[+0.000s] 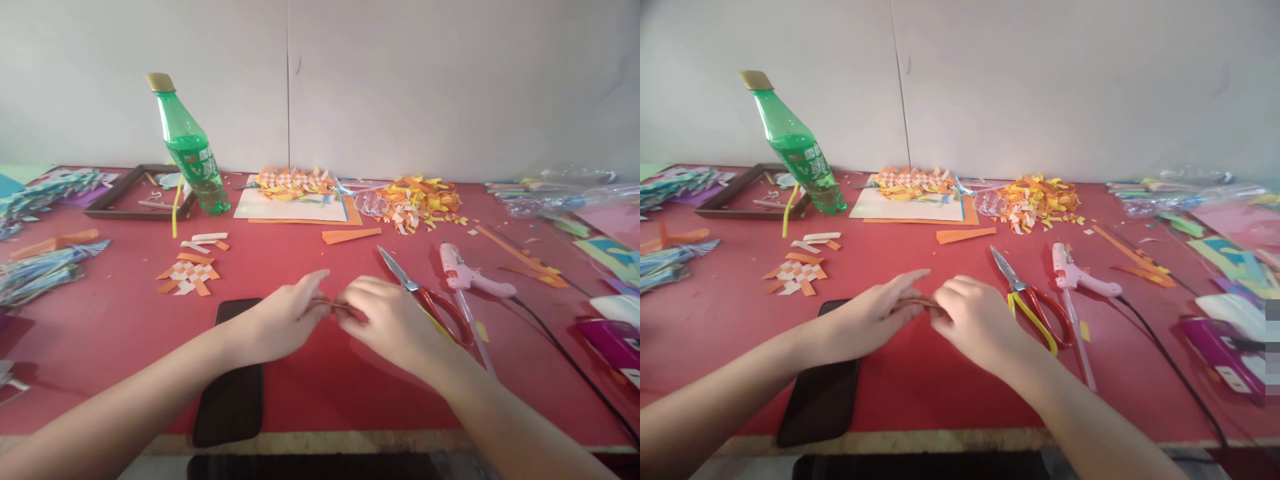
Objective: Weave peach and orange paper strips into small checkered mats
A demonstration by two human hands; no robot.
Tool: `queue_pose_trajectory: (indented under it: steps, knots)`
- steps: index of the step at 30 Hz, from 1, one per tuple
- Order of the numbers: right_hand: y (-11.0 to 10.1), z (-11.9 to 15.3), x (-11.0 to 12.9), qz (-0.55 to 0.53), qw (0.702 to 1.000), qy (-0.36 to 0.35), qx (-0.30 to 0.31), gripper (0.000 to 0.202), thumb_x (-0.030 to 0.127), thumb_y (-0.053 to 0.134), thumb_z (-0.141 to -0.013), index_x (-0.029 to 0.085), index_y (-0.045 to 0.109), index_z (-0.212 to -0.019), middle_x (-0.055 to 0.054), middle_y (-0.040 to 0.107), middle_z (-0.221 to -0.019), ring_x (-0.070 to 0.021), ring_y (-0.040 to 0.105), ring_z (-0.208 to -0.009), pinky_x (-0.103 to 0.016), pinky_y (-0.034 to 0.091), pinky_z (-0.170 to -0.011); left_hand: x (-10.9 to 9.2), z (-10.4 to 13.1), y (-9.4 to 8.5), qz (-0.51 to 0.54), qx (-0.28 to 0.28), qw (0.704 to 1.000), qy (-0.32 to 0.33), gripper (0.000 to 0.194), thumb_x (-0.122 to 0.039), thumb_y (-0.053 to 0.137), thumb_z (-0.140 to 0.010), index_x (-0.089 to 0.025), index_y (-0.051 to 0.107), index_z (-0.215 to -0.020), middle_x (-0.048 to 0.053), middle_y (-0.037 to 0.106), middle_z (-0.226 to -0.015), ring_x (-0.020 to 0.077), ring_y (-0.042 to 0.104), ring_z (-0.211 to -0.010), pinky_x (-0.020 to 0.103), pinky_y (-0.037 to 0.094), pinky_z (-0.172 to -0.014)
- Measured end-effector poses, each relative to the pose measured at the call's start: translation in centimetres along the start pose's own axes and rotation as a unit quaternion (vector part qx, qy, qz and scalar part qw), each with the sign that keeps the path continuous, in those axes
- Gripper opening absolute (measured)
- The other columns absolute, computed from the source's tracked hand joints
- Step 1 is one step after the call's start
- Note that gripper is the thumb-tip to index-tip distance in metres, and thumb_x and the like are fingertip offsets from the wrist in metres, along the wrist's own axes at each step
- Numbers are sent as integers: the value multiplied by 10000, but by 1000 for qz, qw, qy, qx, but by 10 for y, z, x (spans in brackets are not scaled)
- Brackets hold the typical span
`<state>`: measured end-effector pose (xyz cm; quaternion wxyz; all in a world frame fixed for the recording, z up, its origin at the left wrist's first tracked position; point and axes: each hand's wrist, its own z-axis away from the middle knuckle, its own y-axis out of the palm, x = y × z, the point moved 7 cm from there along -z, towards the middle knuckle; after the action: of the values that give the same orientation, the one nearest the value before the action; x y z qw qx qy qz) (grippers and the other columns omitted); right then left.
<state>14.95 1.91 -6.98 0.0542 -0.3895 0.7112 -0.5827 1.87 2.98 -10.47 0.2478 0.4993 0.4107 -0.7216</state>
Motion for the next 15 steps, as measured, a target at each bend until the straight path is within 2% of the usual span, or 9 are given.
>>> queue_pose_trajectory:
  steps: [2,3,6,7,9,12,15]
  knots:
    - [0,2,-14,-128,987,89,-26,125,159,625,-845,205,627,-729,-12,665,-655,-155,614,-579,-276,473,-552,-3,-2,-7,93,-37,995,0,571,-262,684,-872,-152,468,-1389,141,725,-1180,262,692,-1059,316,503,-828]
    - [4,4,-22,-206,968,140,-26,114,202,640,-855,212,631,-742,8,646,-591,-145,595,-511,-268,465,-508,-3,-2,-10,149,-55,987,2,572,-258,740,-829,-156,502,-1340,132,724,-1165,252,696,-1024,313,514,-815]
    - [24,12,-33,-409,880,242,1,198,378,677,-878,224,639,-761,64,551,-426,-118,492,-334,-250,400,-389,-1,-5,-10,325,-65,943,37,409,-243,818,-768,-169,630,-1123,83,735,-1074,205,695,-964,314,526,-868]
    - [29,14,-33,-449,858,250,7,221,415,695,-866,222,653,-767,63,558,-423,-116,493,-327,-249,400,-383,0,-6,-8,376,-56,923,56,334,-251,829,-765,-172,661,-1043,69,742,-1040,198,693,-979,318,519,-908]
    - [34,15,-31,-497,832,246,5,233,433,752,-816,215,691,-759,37,625,-485,-121,553,-383,-249,440,-418,3,-7,-3,452,-32,888,83,247,-272,852,-751,-178,685,-907,57,760,-989,199,691,-1011,320,514,-936]
    - [44,17,-26,-568,786,245,12,204,394,822,-745,209,737,-735,-2,725,-634,-132,658,-549,-254,526,-545,11,-10,9,513,0,855,71,243,-280,874,-727,-176,670,-809,52,774,-1015,184,713,-909,304,557,-822]
    - [56,19,-21,-653,714,249,36,182,364,850,-727,209,756,-747,-3,747,-687,-125,688,-639,-261,558,-646,15,-11,18,541,17,837,74,252,-278,870,-730,-169,658,-812,53,780,-1012,152,709,-728,288,575,-682]
